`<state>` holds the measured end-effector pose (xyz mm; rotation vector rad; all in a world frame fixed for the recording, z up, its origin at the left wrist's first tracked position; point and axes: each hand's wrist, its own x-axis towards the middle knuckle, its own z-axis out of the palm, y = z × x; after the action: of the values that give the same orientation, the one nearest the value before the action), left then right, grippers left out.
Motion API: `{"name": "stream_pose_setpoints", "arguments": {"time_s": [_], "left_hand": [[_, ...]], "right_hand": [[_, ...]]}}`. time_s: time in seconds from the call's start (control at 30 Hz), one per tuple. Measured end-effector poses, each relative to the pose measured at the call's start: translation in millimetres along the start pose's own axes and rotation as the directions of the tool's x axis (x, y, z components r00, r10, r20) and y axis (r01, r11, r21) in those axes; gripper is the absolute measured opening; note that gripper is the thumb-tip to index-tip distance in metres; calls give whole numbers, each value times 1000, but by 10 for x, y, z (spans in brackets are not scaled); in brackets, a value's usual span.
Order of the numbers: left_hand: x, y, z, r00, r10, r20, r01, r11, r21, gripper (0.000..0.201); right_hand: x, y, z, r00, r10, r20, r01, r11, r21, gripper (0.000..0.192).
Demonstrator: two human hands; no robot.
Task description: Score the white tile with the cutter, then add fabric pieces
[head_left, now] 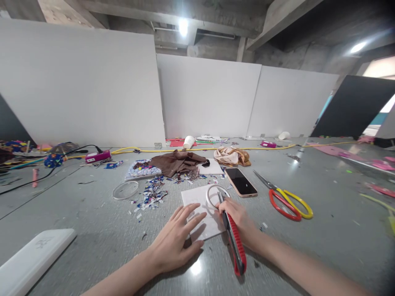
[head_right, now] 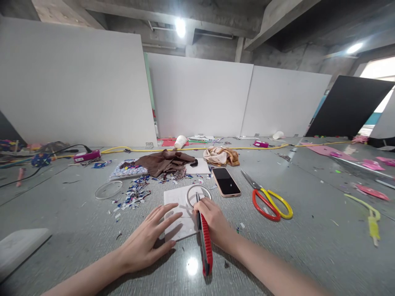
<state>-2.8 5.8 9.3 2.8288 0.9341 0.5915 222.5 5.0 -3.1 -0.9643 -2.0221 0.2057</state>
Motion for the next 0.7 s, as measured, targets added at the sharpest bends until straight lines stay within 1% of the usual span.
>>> {"name": "stream_pose_setpoints", "arguments": {"time_s": [0.1, 0.2, 0.27, 0.33, 0.43, 0.53, 0.7], "left_hand": [[-5, 5, -7, 999, -19, -40, 16, 998, -57, 41], [-8, 12, -13, 997, -12, -70, 5, 996, -94, 27], [-3, 17, -18, 997, 32, -77, -40, 994, -97, 25], [4, 20, -21, 994, 67, -85, -75, 992, -101, 28], [10, 18, -23, 993, 88, -85, -97, 989, -115, 35], [7, 17, -28, 993, 90, -70, -99, 986, -135, 37], [12, 30, -39, 993, 114, -36, -119, 980, -160, 41]], "right_hand": [[-13, 20, 21, 1000, -31, -1, 31, 999, -15, 16], [-26, 45, 54, 993, -115, 16, 116, 992, -41, 14], [-29, 50, 69, 984, -179, 17, 180, 983, -48, 16], [-28, 49, 75, 977, -213, 15, 213, 976, -46, 17], [-29, 50, 73, 978, -208, 33, 209, 977, -41, 18], [-34, 51, 71, 981, -190, 34, 192, 981, -43, 17], [-28, 27, 61, 998, -61, 15, 62, 996, -63, 13]]}}
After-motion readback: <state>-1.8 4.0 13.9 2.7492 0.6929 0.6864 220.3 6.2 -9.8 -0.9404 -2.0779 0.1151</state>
